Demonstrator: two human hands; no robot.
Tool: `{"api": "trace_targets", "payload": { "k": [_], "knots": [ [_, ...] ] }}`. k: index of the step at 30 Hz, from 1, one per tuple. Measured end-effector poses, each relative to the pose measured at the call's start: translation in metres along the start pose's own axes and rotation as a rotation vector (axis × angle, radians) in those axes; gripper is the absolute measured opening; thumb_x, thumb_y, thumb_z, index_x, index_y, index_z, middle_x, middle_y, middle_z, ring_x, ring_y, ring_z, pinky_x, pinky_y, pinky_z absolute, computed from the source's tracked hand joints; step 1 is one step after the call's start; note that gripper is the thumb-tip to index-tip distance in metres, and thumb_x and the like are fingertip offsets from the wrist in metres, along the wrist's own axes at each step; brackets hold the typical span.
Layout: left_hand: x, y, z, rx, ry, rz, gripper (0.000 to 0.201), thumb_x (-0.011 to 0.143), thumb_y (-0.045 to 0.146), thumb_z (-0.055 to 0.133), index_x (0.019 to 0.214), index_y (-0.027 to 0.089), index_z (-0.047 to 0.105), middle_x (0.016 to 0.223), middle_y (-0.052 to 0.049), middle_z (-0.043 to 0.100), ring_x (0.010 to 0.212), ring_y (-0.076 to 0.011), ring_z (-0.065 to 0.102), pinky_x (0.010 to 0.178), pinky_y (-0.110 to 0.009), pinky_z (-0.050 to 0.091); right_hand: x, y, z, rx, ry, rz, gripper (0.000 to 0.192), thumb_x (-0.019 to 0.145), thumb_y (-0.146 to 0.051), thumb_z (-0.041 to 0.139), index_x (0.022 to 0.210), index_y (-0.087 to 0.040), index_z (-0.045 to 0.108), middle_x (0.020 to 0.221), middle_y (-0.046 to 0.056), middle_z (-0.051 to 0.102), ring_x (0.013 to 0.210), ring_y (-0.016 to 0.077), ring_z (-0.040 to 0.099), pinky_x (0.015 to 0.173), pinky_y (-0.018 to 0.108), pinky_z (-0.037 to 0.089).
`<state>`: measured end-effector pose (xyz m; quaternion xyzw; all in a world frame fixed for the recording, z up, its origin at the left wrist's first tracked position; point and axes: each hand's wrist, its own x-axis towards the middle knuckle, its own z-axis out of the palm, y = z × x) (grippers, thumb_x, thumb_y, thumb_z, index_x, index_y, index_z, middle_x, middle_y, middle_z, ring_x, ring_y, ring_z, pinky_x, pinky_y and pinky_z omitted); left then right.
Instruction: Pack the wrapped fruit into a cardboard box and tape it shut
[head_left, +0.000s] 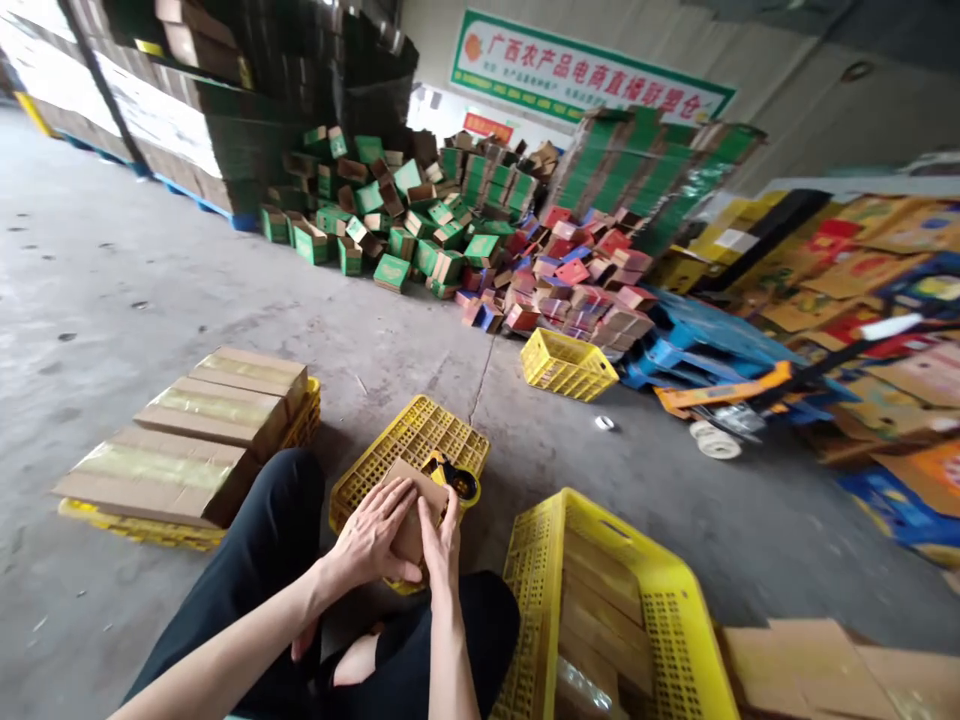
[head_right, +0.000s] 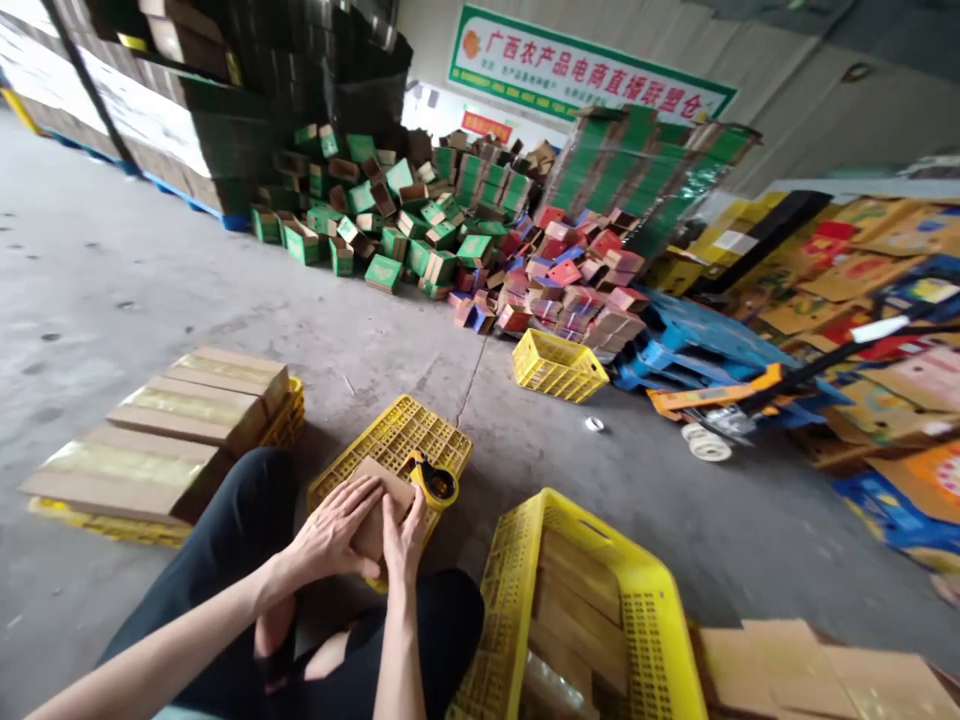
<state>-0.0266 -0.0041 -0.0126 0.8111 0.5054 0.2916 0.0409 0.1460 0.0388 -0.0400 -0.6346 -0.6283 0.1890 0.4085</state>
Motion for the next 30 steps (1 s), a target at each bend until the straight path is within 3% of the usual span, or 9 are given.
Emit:
{"api": "trace_targets", "payload": {
  "k": [3, 9, 13, 18, 21, 25, 30],
  "knots": [
    [-0.008, 0.005, -0.001, 0.006, 0.025, -0.008, 0.107, 0.085, 0.087, 0.061, 0.162, 0.013, 0.047, 0.162, -0.024, 0.053, 0.148, -0.0431, 0.053, 0.122, -0.058, 0.043, -0.003, 0.003, 0.004, 0.105, -0.019, 0.08, 0.075, 0.096, -0.068, 0.056, 0.149, -0.015, 0.054, 0.144, 0.024, 0.065, 0.126, 0.0368, 0.068, 0.102, 0.046, 0.057],
    [-0.038, 0.007, -0.017, -0.027, 0.054, -0.055, 0.085, 0.097, 0.065, 0.064, 0.165, 0.019, 0.043, 0.163, -0.018, 0.053, 0.149, -0.0382, 0.053, 0.121, -0.057, 0.048, -0.008, -0.007, 0.007, 0.121, 0.032, 0.028, 0.084, 0.097, -0.075, 0.051, 0.154, -0.013, 0.05, 0.145, 0.026, 0.063, 0.128, 0.0379, 0.066, 0.104, 0.049, 0.055],
    [-0.055, -0.01, -0.029, -0.035, 0.062, -0.008, 0.064, 0.106, 0.041, 0.057, 0.166, 0.026, 0.042, 0.163, -0.012, 0.055, 0.148, -0.032, 0.055, 0.119, -0.053, 0.051, -0.015, -0.014, 0.01, 0.035, 0.142, -0.056, 0.083, 0.102, -0.074, 0.043, 0.159, -0.013, 0.046, 0.144, 0.026, 0.065, 0.125, 0.0372, 0.068, 0.101, 0.048, 0.057],
    [-0.057, -0.03, -0.02, -0.08, 0.11, 0.06, 0.056, 0.108, 0.037, 0.054, 0.162, 0.027, 0.047, 0.159, -0.011, 0.059, 0.146, -0.0297, 0.058, 0.116, -0.049, 0.055, -0.022, -0.025, 0.007, -0.221, 0.257, -0.205, 0.07, 0.11, -0.058, 0.04, 0.161, -0.011, 0.045, 0.151, 0.026, 0.062, 0.137, 0.0367, 0.062, 0.109, 0.051, 0.053],
    [-0.056, -0.03, -0.013, -0.117, 0.137, 0.057, 0.055, 0.108, 0.037, 0.054, 0.162, 0.026, 0.047, 0.16, -0.011, 0.059, 0.146, -0.0294, 0.058, 0.115, -0.049, 0.055, -0.018, -0.036, 0.0, -0.398, 0.142, -0.332, 0.055, 0.113, -0.045, 0.037, 0.157, -0.015, 0.053, 0.155, 0.021, 0.061, 0.149, 0.0365, 0.051, 0.119, 0.057, 0.045],
    [-0.054, -0.027, -0.014, -0.154, 0.142, 0.035, 0.054, 0.109, 0.032, 0.051, 0.162, 0.027, 0.047, 0.159, -0.011, 0.059, 0.146, -0.029, 0.057, 0.115, -0.049, 0.055, 0.0, -0.059, -0.006, -0.481, -0.049, -0.383, 0.056, 0.106, -0.048, 0.055, 0.152, -0.016, 0.06, 0.153, 0.021, 0.063, 0.146, 0.0389, 0.055, 0.121, 0.06, 0.041],
    [-0.048, -0.022, -0.015, -0.179, 0.147, 0.004, 0.053, 0.107, 0.028, 0.052, 0.16, 0.025, 0.051, 0.159, -0.013, 0.059, 0.146, -0.0299, 0.056, 0.115, -0.05, 0.054, 0.026, -0.084, -0.006, -0.467, -0.212, -0.371, 0.058, 0.095, -0.05, 0.072, 0.144, -0.019, 0.065, 0.138, 0.017, 0.073, 0.131, 0.0364, 0.067, 0.117, 0.054, 0.044]
  ]
}}
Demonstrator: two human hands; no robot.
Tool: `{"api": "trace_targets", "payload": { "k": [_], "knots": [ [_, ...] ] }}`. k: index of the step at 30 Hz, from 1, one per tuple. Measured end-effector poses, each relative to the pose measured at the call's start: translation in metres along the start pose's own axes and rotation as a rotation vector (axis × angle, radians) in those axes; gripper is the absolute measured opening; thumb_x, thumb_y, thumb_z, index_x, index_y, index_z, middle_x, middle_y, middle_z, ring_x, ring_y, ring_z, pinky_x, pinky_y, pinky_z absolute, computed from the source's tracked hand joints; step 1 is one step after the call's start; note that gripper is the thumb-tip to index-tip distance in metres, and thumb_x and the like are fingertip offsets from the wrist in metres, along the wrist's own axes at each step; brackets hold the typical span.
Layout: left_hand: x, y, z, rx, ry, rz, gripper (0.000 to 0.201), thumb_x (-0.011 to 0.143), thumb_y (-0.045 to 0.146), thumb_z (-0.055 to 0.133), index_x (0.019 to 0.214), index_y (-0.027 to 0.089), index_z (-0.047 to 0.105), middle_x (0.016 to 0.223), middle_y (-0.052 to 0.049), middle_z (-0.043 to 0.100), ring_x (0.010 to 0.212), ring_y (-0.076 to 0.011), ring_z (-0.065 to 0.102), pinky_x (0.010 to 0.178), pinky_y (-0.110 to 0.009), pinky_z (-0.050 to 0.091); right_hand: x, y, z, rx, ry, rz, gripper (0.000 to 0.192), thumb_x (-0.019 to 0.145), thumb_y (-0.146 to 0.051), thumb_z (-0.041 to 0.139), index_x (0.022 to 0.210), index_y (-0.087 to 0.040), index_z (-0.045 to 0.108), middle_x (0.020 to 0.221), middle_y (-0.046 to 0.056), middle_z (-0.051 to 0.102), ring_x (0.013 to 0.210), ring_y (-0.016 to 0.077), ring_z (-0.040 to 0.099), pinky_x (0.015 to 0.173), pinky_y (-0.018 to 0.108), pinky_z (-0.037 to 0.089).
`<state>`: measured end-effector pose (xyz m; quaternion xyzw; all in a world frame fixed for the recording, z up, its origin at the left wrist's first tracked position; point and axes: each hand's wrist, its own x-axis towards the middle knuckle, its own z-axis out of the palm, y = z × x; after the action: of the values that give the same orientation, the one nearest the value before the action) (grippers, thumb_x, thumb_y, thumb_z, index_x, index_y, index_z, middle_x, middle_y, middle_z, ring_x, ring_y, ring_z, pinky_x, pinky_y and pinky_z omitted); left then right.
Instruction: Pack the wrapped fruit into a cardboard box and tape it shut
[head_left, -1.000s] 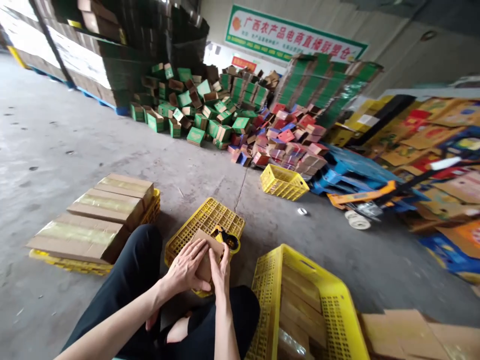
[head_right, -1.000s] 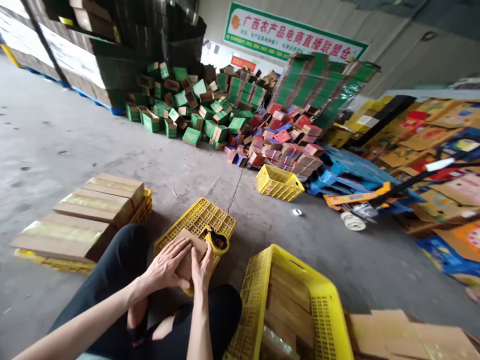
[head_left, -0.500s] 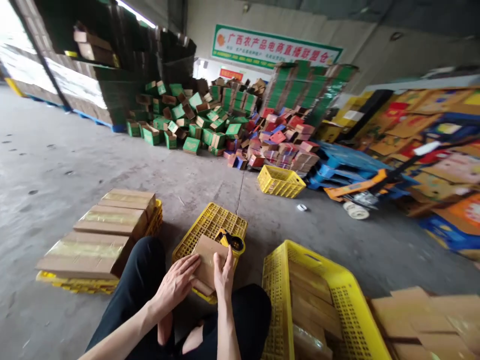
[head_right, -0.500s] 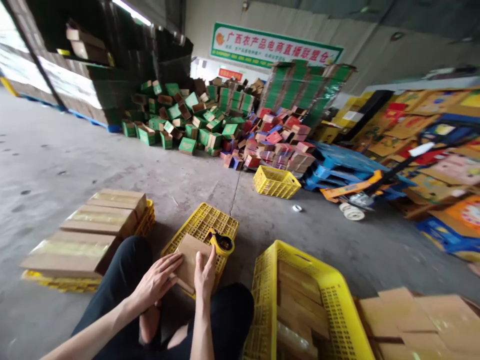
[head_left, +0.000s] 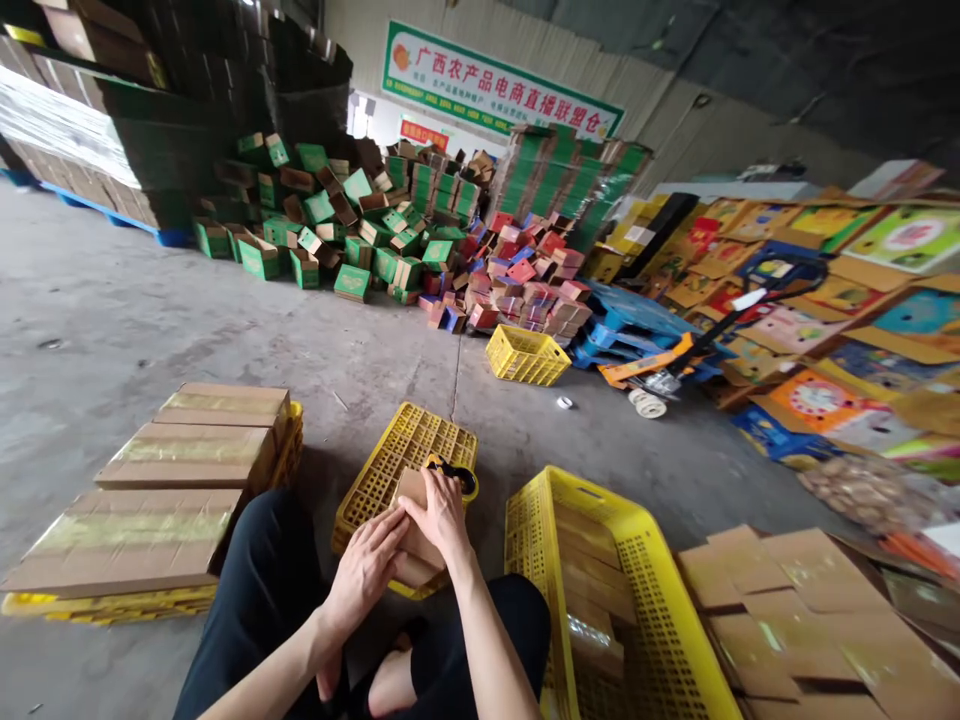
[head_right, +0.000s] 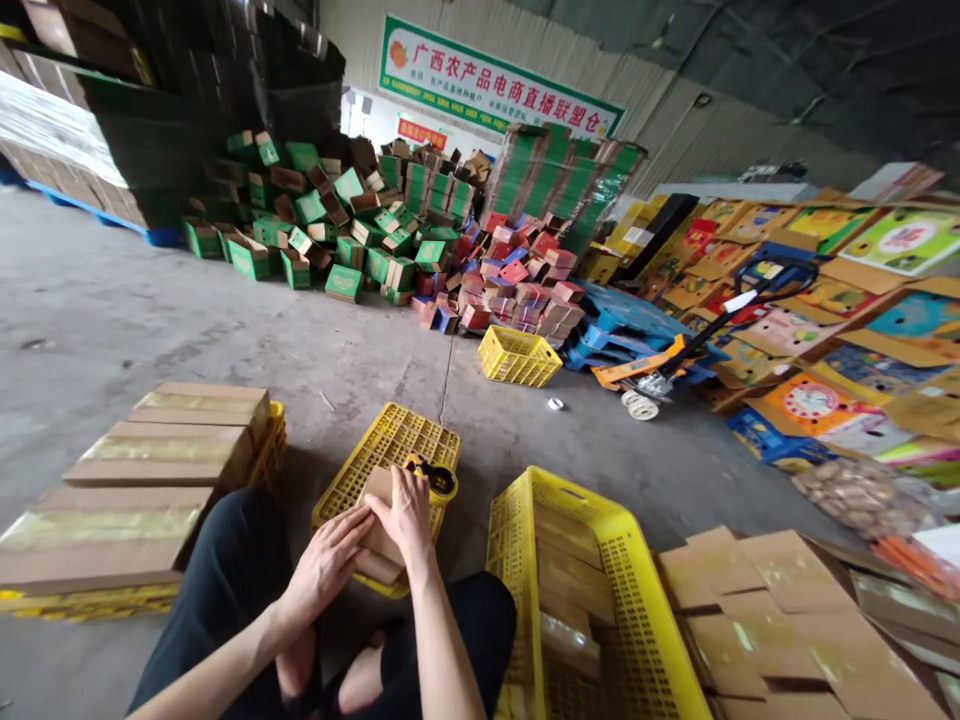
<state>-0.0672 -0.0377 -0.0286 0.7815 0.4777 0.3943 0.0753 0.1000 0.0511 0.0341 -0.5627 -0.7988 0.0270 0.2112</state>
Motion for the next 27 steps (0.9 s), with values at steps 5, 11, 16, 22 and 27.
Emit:
{"api": "trace_targets", "payload": {
  "k": [5, 11, 16, 22, 27],
  "knots": [
    [0.002, 0.009, 0.009, -0.015, 0.042, -0.053, 0.049, 0.106, 0.028, 0.051, 0.154, 0.024, 0.058, 0.153, -0.013, 0.064, 0.142, -0.0308, 0.06, 0.115, -0.051, 0.054, 0.018, -0.002, -0.001, -0.061, -0.074, 0.088, 0.053, 0.086, -0.055, 0.081, 0.126, -0.022, 0.071, 0.123, 0.014, 0.078, 0.118, 0.0361, 0.071, 0.108, 0.05, 0.046],
    [0.0, 0.01, 0.009, -0.031, 0.006, -0.081, 0.049, 0.105, 0.031, 0.054, 0.153, 0.024, 0.06, 0.15, -0.014, 0.066, 0.14, -0.0326, 0.061, 0.115, -0.054, 0.053, 0.023, -0.001, 0.016, -0.052, 0.001, 0.146, 0.041, 0.09, -0.059, 0.075, 0.108, -0.023, 0.072, 0.107, 0.009, 0.08, 0.108, 0.0316, 0.073, 0.101, 0.043, 0.043],
    [0.002, 0.007, 0.002, -0.001, -0.036, -0.078, 0.046, 0.105, 0.035, 0.056, 0.15, 0.027, 0.061, 0.148, -0.012, 0.067, 0.137, -0.0323, 0.064, 0.115, -0.056, 0.052, 0.022, -0.006, 0.017, -0.005, 0.076, 0.167, 0.036, 0.1, -0.058, 0.064, 0.102, -0.023, 0.073, 0.104, 0.008, 0.081, 0.104, 0.0288, 0.072, 0.099, 0.039, 0.042],
    [-0.001, 0.007, -0.002, 0.042, -0.055, -0.072, 0.048, 0.105, 0.036, 0.057, 0.151, 0.028, 0.06, 0.151, -0.011, 0.066, 0.139, -0.0318, 0.062, 0.118, -0.056, 0.049, 0.011, -0.006, 0.008, 0.044, 0.014, 0.061, 0.034, 0.108, -0.046, 0.053, 0.127, -0.026, 0.073, 0.122, 0.01, 0.079, 0.122, 0.0309, 0.068, 0.117, 0.049, 0.036],
    [-0.007, 0.007, -0.005, 0.068, -0.087, -0.073, 0.052, 0.105, 0.035, 0.055, 0.157, 0.03, 0.054, 0.156, -0.01, 0.062, 0.143, -0.0318, 0.058, 0.121, -0.057, 0.045, -0.027, 0.009, 0.013, 0.078, 0.06, 0.095, 0.072, 0.101, -0.064, 0.057, 0.158, -0.021, 0.052, 0.164, 0.019, 0.051, 0.157, 0.0445, 0.037, 0.124, 0.068, 0.029]
  ]
}}
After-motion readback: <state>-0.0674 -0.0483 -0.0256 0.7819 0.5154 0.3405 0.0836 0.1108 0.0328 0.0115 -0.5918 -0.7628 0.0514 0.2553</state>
